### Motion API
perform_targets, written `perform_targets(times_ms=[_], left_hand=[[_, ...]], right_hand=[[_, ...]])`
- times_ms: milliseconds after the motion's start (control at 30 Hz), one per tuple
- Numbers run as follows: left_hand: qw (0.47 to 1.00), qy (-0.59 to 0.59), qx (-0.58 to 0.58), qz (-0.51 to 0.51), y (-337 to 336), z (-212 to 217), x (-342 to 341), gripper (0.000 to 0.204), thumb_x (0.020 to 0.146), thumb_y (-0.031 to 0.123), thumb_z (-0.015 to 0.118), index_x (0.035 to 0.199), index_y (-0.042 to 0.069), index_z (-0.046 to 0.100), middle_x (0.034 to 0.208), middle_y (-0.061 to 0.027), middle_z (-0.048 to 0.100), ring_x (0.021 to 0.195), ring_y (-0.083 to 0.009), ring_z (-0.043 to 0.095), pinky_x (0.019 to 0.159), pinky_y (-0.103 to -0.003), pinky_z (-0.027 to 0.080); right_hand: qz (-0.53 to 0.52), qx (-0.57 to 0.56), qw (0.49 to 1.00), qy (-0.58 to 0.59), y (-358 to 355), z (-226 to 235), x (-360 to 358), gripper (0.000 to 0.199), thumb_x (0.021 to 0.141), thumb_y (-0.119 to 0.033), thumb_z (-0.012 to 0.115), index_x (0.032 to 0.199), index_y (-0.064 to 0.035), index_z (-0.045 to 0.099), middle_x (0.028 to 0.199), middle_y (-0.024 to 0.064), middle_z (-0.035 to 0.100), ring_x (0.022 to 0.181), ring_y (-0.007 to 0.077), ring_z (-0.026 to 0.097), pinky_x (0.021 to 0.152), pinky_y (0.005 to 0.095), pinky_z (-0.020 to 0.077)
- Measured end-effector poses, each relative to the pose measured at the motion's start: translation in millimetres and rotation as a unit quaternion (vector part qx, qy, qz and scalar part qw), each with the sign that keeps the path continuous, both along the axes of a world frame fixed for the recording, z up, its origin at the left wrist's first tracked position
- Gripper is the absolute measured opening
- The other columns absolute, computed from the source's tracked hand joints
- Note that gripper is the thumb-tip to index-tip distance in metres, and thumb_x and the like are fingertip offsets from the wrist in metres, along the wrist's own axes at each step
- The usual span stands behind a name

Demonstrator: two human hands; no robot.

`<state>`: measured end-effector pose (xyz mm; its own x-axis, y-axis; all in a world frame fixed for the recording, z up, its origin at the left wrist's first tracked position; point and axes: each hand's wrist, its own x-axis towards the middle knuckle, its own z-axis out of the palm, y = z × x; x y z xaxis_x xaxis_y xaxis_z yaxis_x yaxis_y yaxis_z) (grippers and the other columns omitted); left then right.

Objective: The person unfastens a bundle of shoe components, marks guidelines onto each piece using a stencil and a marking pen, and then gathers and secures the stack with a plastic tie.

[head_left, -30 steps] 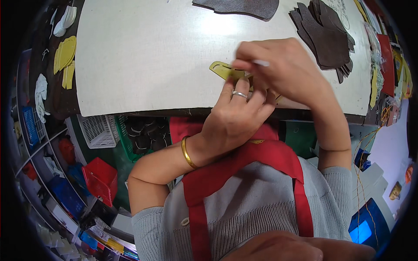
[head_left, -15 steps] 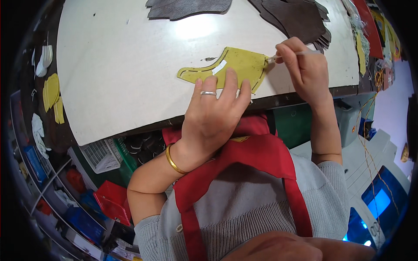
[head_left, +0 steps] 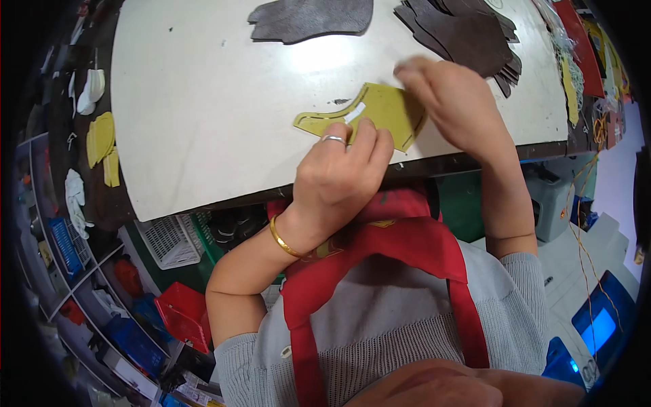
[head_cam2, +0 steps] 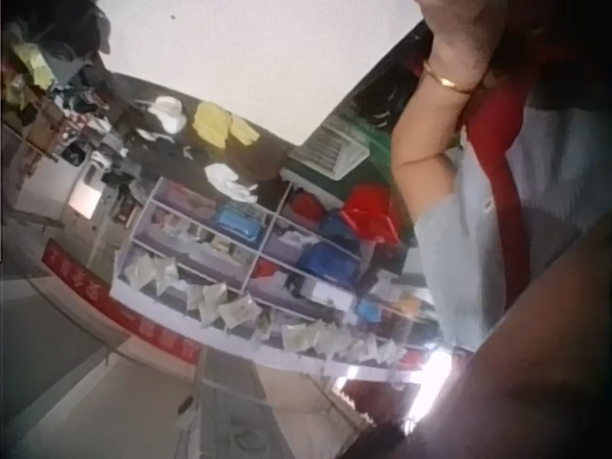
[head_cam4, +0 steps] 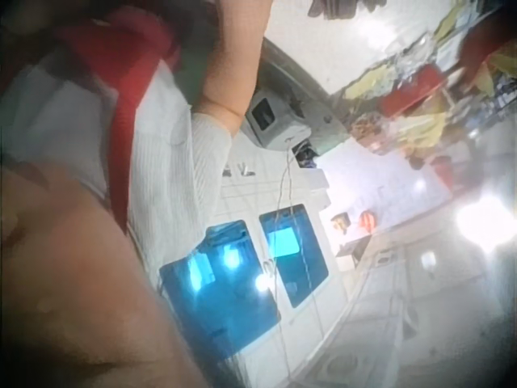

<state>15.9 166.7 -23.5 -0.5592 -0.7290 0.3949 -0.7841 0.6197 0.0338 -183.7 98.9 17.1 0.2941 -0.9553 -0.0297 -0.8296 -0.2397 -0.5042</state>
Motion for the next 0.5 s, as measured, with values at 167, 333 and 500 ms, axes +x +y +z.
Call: perform_targets(times_ms=[167, 333, 500], left_hand=[[0.999, 0.011, 0.034, -0.018, -15.8, 2.3, 7.6, 0.021, 0.079, 0.014, 0.070, 0.100, 0.009, 0.068, 0.100, -0.0053, 0.067, 0.081, -0.0204, 0.065, 0.058, -0.029, 0.052], [0.994, 0.085, 0.006, 0.067, -90.0, -5.4, 18.4, 0.053, 0.079, 0.017, 0.078, 0.123, -0.001, 0.057, 0.117, -0.0168, 0.062, 0.106, -0.0322, 0.062, 0.087, -0.042, 0.051], [0.987, 0.024, 0.158, 0.028, -17.8, 10.2, 20.4, 0.054, 0.077, 0.020, 0.080, 0.122, -0.001, 0.061, 0.119, -0.0158, 0.061, 0.108, -0.0325, 0.060, 0.090, -0.042, 0.051]], right_hand=[[0.043, 0.052, 0.982, -0.177, 4.0, -9.1, -15.5, 0.019, 0.091, -0.021, 0.071, 0.097, -0.0034, 0.075, 0.093, 0.0137, 0.073, 0.081, 0.0272, 0.071, 0.078, 0.0341, 0.0560], [-0.218, -0.048, 0.974, -0.046, -22.0, 9.4, -97.0, 0.027, 0.102, -0.018, 0.061, 0.119, -0.0006, 0.072, 0.100, 0.0070, 0.076, 0.091, 0.0103, 0.068, 0.081, 0.0251, 0.0527], [-0.167, -0.112, 0.946, -0.253, -6.7, -6.1, -86.0, 0.024, 0.101, -0.018, 0.064, 0.114, -0.0004, 0.072, 0.092, 0.0040, 0.072, 0.088, 0.0059, 0.064, 0.077, 0.0223, 0.0504]])
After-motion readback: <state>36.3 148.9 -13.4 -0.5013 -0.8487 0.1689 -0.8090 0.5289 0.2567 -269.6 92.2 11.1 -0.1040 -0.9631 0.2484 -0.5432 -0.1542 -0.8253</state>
